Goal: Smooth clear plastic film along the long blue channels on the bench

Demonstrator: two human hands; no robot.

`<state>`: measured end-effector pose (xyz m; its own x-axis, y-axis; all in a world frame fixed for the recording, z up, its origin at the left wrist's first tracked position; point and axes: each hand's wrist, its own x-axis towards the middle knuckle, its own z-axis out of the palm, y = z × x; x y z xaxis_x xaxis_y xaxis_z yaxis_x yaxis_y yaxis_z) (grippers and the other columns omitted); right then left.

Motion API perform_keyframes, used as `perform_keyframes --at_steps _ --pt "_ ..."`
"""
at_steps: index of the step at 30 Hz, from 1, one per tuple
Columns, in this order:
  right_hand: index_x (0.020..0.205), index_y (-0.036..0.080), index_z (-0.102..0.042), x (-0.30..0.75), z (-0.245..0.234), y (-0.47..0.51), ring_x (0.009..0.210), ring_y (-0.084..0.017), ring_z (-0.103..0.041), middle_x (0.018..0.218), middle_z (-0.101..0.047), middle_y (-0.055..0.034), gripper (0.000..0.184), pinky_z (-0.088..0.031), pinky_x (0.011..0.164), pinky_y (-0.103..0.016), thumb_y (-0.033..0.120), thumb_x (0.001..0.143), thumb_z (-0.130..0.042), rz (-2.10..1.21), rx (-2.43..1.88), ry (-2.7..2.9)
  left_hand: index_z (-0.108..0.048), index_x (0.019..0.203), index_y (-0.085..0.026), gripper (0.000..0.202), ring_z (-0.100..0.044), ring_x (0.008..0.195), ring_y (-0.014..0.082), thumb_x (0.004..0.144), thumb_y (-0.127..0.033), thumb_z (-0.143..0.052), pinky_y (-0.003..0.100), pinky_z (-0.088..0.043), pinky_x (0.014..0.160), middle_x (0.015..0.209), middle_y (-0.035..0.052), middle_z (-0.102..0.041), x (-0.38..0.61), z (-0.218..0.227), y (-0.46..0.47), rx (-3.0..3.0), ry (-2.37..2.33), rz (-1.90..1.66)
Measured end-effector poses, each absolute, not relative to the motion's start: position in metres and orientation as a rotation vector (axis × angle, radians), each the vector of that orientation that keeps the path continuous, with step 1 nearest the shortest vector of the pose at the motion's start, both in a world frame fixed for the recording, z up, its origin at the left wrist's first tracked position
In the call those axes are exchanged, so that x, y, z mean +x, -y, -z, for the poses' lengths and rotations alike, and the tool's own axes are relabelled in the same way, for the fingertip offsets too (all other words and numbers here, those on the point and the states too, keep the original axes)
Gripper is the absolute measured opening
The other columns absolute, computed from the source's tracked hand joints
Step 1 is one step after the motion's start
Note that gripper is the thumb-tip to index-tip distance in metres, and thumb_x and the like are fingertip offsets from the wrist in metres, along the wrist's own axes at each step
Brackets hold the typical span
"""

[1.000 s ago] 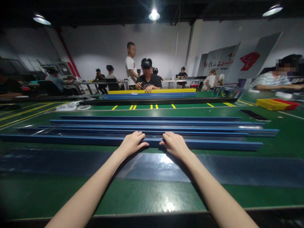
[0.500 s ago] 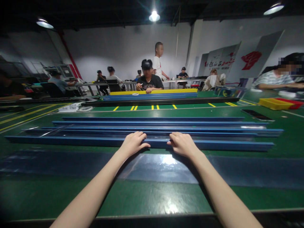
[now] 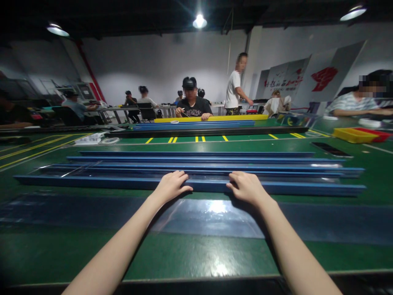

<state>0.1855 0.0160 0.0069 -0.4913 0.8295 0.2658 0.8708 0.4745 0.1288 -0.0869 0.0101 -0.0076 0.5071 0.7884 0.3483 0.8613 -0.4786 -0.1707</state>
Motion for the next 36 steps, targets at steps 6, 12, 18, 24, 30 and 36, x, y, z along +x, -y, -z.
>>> perform_keyframes --at_steps 6,12,18,24,30,36 --pt "0.084 0.019 -0.058 0.182 -0.005 -0.014 0.084 -0.019 -0.056 0.091 -0.063 -0.0071 0.035 -0.034 0.064 -0.025 0.042 0.084 -0.032 0.388 -1.457 2.53 -0.052 0.08 -0.017 0.035 -0.053 0.082 0.0174 0.078 -0.052 -0.045 0.026 -0.038 0.067 0.087 0.0023 -0.058 -0.087 0.01 -0.012 -2.421 1.371 0.321" --pt "0.079 0.019 -0.058 0.171 -0.002 -0.014 0.078 -0.018 -0.057 0.084 -0.062 -0.0067 0.044 -0.034 0.061 -0.026 0.049 0.085 -0.026 0.421 -1.486 2.522 -0.053 0.079 -0.017 0.036 -0.053 0.082 0.0175 0.079 -0.052 -0.044 0.026 -0.038 0.066 0.086 0.0026 -0.058 -0.087 0.011 -0.012 -2.414 1.362 0.326" --pt "0.084 0.016 -0.056 0.146 0.008 -0.012 0.078 -0.018 -0.054 0.084 -0.06 -0.0078 0.036 -0.035 0.063 -0.026 0.046 0.084 -0.035 0.449 -1.283 2.535 -0.054 0.082 -0.017 0.036 -0.053 0.083 0.0176 0.079 -0.052 -0.044 0.026 -0.038 0.066 0.087 0.0028 -0.059 -0.086 0.012 -0.012 -2.411 1.364 0.328" --pt "0.074 0.017 -0.054 0.138 0.009 -0.013 0.073 -0.015 -0.052 0.078 -0.057 -0.0051 0.03 -0.031 0.057 -0.023 0.037 0.086 -0.036 0.41 -1.293 2.473 -0.053 0.082 -0.018 0.036 -0.053 0.083 0.0177 0.079 -0.052 -0.045 0.027 -0.038 0.066 0.088 0.0024 -0.059 -0.086 0.012 -0.011 -2.402 1.358 0.331" --pt "0.071 0.017 -0.054 0.137 0.002 -0.014 0.07 -0.013 -0.053 0.076 -0.058 -0.0039 0.027 -0.024 0.052 -0.024 0.036 0.085 -0.039 0.447 -1.337 2.53 -0.052 0.084 -0.018 0.035 -0.053 0.084 0.0181 0.078 -0.052 -0.045 0.027 -0.037 0.066 0.088 0.0023 -0.059 -0.085 0.012 -0.012 -2.4 1.366 0.341" --pt "0.068 0.018 -0.055 0.141 -0.004 -0.014 0.066 -0.013 -0.053 0.074 -0.06 -0.004 0.031 -0.019 0.049 -0.025 0.039 0.084 -0.038 0.419 -1.411 2.549 -0.052 0.086 -0.018 0.037 -0.052 0.084 0.0181 0.076 -0.054 -0.048 0.028 -0.036 0.071 0.088 0.0022 -0.059 -0.085 0.007 -0.009 -2.403 1.346 0.378"
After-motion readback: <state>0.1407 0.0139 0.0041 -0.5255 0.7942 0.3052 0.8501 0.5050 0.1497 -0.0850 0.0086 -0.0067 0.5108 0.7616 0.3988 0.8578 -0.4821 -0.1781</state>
